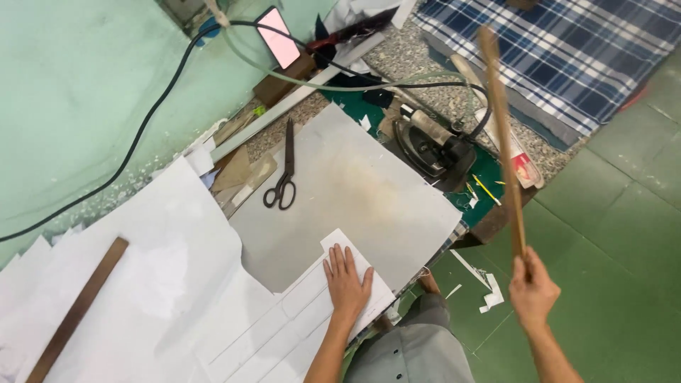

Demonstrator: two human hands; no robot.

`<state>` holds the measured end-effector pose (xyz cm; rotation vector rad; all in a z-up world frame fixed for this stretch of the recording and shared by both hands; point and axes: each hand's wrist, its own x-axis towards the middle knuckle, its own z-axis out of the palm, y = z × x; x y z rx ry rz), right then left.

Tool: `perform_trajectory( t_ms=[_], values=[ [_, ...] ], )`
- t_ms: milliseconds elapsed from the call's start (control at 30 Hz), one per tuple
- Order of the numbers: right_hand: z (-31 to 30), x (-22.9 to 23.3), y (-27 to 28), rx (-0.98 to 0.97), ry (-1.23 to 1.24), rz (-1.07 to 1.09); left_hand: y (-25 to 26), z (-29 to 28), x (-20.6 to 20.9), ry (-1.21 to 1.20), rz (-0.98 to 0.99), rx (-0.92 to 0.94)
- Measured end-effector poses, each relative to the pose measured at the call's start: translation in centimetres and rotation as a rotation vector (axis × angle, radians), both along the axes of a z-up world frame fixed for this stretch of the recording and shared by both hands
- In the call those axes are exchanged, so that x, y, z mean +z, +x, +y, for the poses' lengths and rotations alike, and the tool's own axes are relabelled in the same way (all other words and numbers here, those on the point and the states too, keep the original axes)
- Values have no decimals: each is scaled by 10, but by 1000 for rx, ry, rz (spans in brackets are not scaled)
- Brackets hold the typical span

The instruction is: The person uses a ruler and pencil to mark lines on a large sheet of white paper, then uses scissors to cut along the marked lines into several rectangular pieces. The cut pieces are separated and placed on the table.

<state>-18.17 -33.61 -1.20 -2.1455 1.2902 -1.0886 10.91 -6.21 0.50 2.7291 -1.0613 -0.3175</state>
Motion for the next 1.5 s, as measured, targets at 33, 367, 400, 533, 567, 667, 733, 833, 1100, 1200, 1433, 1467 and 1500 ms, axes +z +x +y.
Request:
perform_trajectory(
  t_ms=[33, 367, 400, 533, 567, 667, 733, 833, 1100, 1200, 1433, 1467, 1500],
  values=[
    [-25, -1, 2, -17, -2, 1, 1, 1, 4, -2, 1, -17],
    [-244, -26, 68, -9, -216, 392, -4, -7, -2, -80, -87, 73],
    [-254, -25, 79, -5, -289, 466, -5, -7, -6, -101, -128, 80],
    [-279, -26, 106, -18, -535, 601, -5, -44, -9, -107, -8, 152],
    [-282, -27, 108, 44, -582, 584, -7, -56, -10, -130, -41, 128],
    [-276, -14, 118, 150, -683, 539, -12, -89, -10, -141, -64, 99],
    [-260, -6, 123, 193, -738, 513, -16, -104, -8, -128, -54, 94],
    [-231, -13, 123, 513, -674, 389, -19, -111, -7, -58, -107, 105],
    [-160, 12, 130, 777, -614, 343, -15, -101, -8, -252, 7, 59],
    [-101, 35, 177, 1104, -493, 86, -14, -79, 4, -659, 147, 72],
    [38, 36, 375, 1592, -249, -159, -58, -2, 20, -558, -247, 429],
    [63, 31, 408, 1586, -74, -95, -70, 6, 20, -543, -236, 497],
    [93, 24, 438, 1571, 95, -19, -81, 15, 19, -530, -225, 566]
  ],
)
